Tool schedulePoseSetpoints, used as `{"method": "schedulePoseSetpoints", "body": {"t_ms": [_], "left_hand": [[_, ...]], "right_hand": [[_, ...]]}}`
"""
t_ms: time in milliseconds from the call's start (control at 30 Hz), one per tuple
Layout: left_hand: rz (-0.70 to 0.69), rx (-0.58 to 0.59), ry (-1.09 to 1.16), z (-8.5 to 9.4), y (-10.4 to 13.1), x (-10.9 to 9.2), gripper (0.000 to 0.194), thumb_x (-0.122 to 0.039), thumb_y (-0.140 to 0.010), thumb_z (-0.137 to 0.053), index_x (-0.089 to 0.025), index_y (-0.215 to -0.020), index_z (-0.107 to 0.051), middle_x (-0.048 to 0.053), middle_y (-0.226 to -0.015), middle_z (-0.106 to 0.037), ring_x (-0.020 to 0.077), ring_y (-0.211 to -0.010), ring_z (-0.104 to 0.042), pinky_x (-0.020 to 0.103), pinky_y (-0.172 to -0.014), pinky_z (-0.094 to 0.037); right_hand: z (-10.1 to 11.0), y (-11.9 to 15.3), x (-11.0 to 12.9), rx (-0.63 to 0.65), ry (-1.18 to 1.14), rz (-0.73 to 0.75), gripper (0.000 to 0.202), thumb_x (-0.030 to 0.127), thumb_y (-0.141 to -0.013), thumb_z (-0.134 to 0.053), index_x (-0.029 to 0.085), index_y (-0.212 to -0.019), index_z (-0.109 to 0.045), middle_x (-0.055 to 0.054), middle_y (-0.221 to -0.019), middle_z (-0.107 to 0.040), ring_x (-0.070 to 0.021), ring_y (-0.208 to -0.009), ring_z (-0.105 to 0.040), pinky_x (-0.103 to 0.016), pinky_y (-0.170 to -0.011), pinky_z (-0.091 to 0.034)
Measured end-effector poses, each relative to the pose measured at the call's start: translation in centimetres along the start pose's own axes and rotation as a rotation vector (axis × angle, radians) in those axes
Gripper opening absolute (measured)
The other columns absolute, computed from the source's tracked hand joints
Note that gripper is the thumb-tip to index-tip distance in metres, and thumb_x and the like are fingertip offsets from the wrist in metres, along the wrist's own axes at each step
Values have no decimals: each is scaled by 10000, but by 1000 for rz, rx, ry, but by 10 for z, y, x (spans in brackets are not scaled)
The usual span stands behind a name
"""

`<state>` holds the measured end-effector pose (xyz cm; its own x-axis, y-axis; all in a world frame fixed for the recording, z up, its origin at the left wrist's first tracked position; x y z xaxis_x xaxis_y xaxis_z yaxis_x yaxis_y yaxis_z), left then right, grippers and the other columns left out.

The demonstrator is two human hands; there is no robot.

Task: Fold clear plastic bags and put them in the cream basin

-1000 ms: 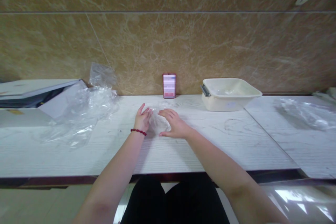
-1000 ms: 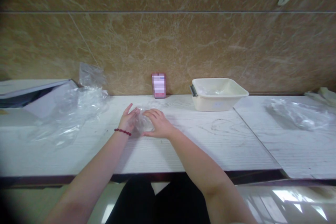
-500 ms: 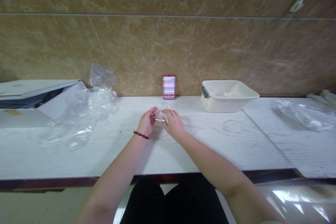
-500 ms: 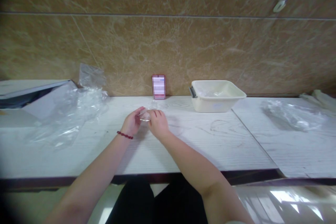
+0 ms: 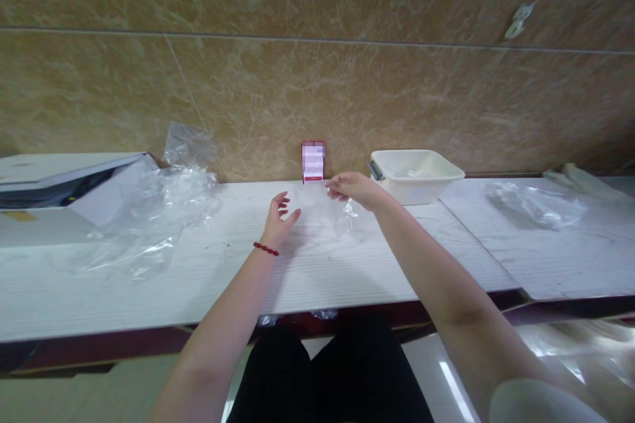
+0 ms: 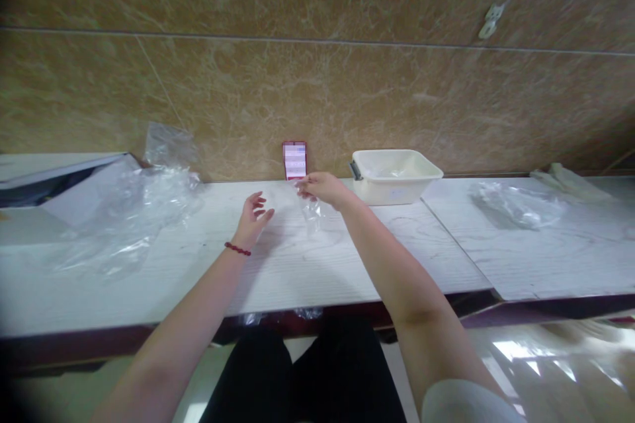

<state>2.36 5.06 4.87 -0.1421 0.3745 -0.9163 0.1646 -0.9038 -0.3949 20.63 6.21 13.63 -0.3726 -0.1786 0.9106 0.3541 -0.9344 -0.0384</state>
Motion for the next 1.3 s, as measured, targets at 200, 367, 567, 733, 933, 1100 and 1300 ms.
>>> {"method": "schedulePoseSetpoints", "body": {"t_ms": [200,367,567,733,933,1100,1300], "left_hand": [[-12,192,-52,-19,2,-29,509,-352,-616,-636,-198,-1077,-484,94,-1126,-488,207,-1058,-434,373,-894,-332],[12,268,151,-18,-1,-61,211,-357,-691,-563,-155,-751,-578,32,-787,-593,147,-806,-547,343,-825,-401],[150,285,281,-3,-7,-69,203,-335,-662,-593,-140,-713,-566,12,-716,-591,120,-713,-571,320,-783,-437],[126,214,204,9,-10,-82,223,-353,-671,-562,-137,-723,-543,9,-698,-578,118,-643,-568,310,-683,-469],[-52,93,-118,30,-8,-118,221,-358,-724,-474,-144,-714,-523,4,-644,-562,75,-511,-501,203,-512,-412],[-137,121,-409,34,-6,-151,194,-315,-750,-426,-158,-712,-532,-24,-540,-514,47,-387,-359,167,-380,-272],[-186,250,-526,21,-8,-179,163,-283,-730,-438,-170,-685,-546,-41,-456,-456,65,-394,-358,176,-395,-266]], "right_hand": [[3,22,29,293,-136,-50,179,314,-732,-536,152,-760,-608,-17,-679,-616,-62,-550,-518,-171,-517,-416],[36,18,32,193,26,-35,138,291,-706,-573,181,-762,-634,-18,-712,-622,-70,-578,-525,-169,-527,-425],[71,9,29,6,217,45,183,302,-699,-582,180,-826,-630,-9,-647,-594,-57,-524,-487,-171,-502,-413],[70,16,32,-59,267,139,218,295,-690,-579,167,-864,-601,-18,-694,-610,-78,-574,-526,-188,-524,-431],[58,34,38,-104,407,171,197,301,-694,-555,167,-830,-606,-18,-711,-622,-107,-634,-555,-216,-585,-432],[53,41,40,-95,484,169,170,299,-713,-534,176,-810,-598,-11,-701,-622,-116,-672,-563,-232,-653,-419],[39,48,46,8,531,201,336,306,-624,-635,179,-923,-553,-51,-925,-607,-153,-831,-554,-263,-726,-424]]}}
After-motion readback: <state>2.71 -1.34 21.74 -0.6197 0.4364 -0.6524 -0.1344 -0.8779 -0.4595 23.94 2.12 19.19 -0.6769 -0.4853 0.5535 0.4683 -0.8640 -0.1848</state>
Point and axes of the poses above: each hand's wrist, its own y-axis away from the middle knuckle, its own z-axis out of the back of the hand, x = y × z, the point moved 10 cm from there along -y, towards the middle knuckle
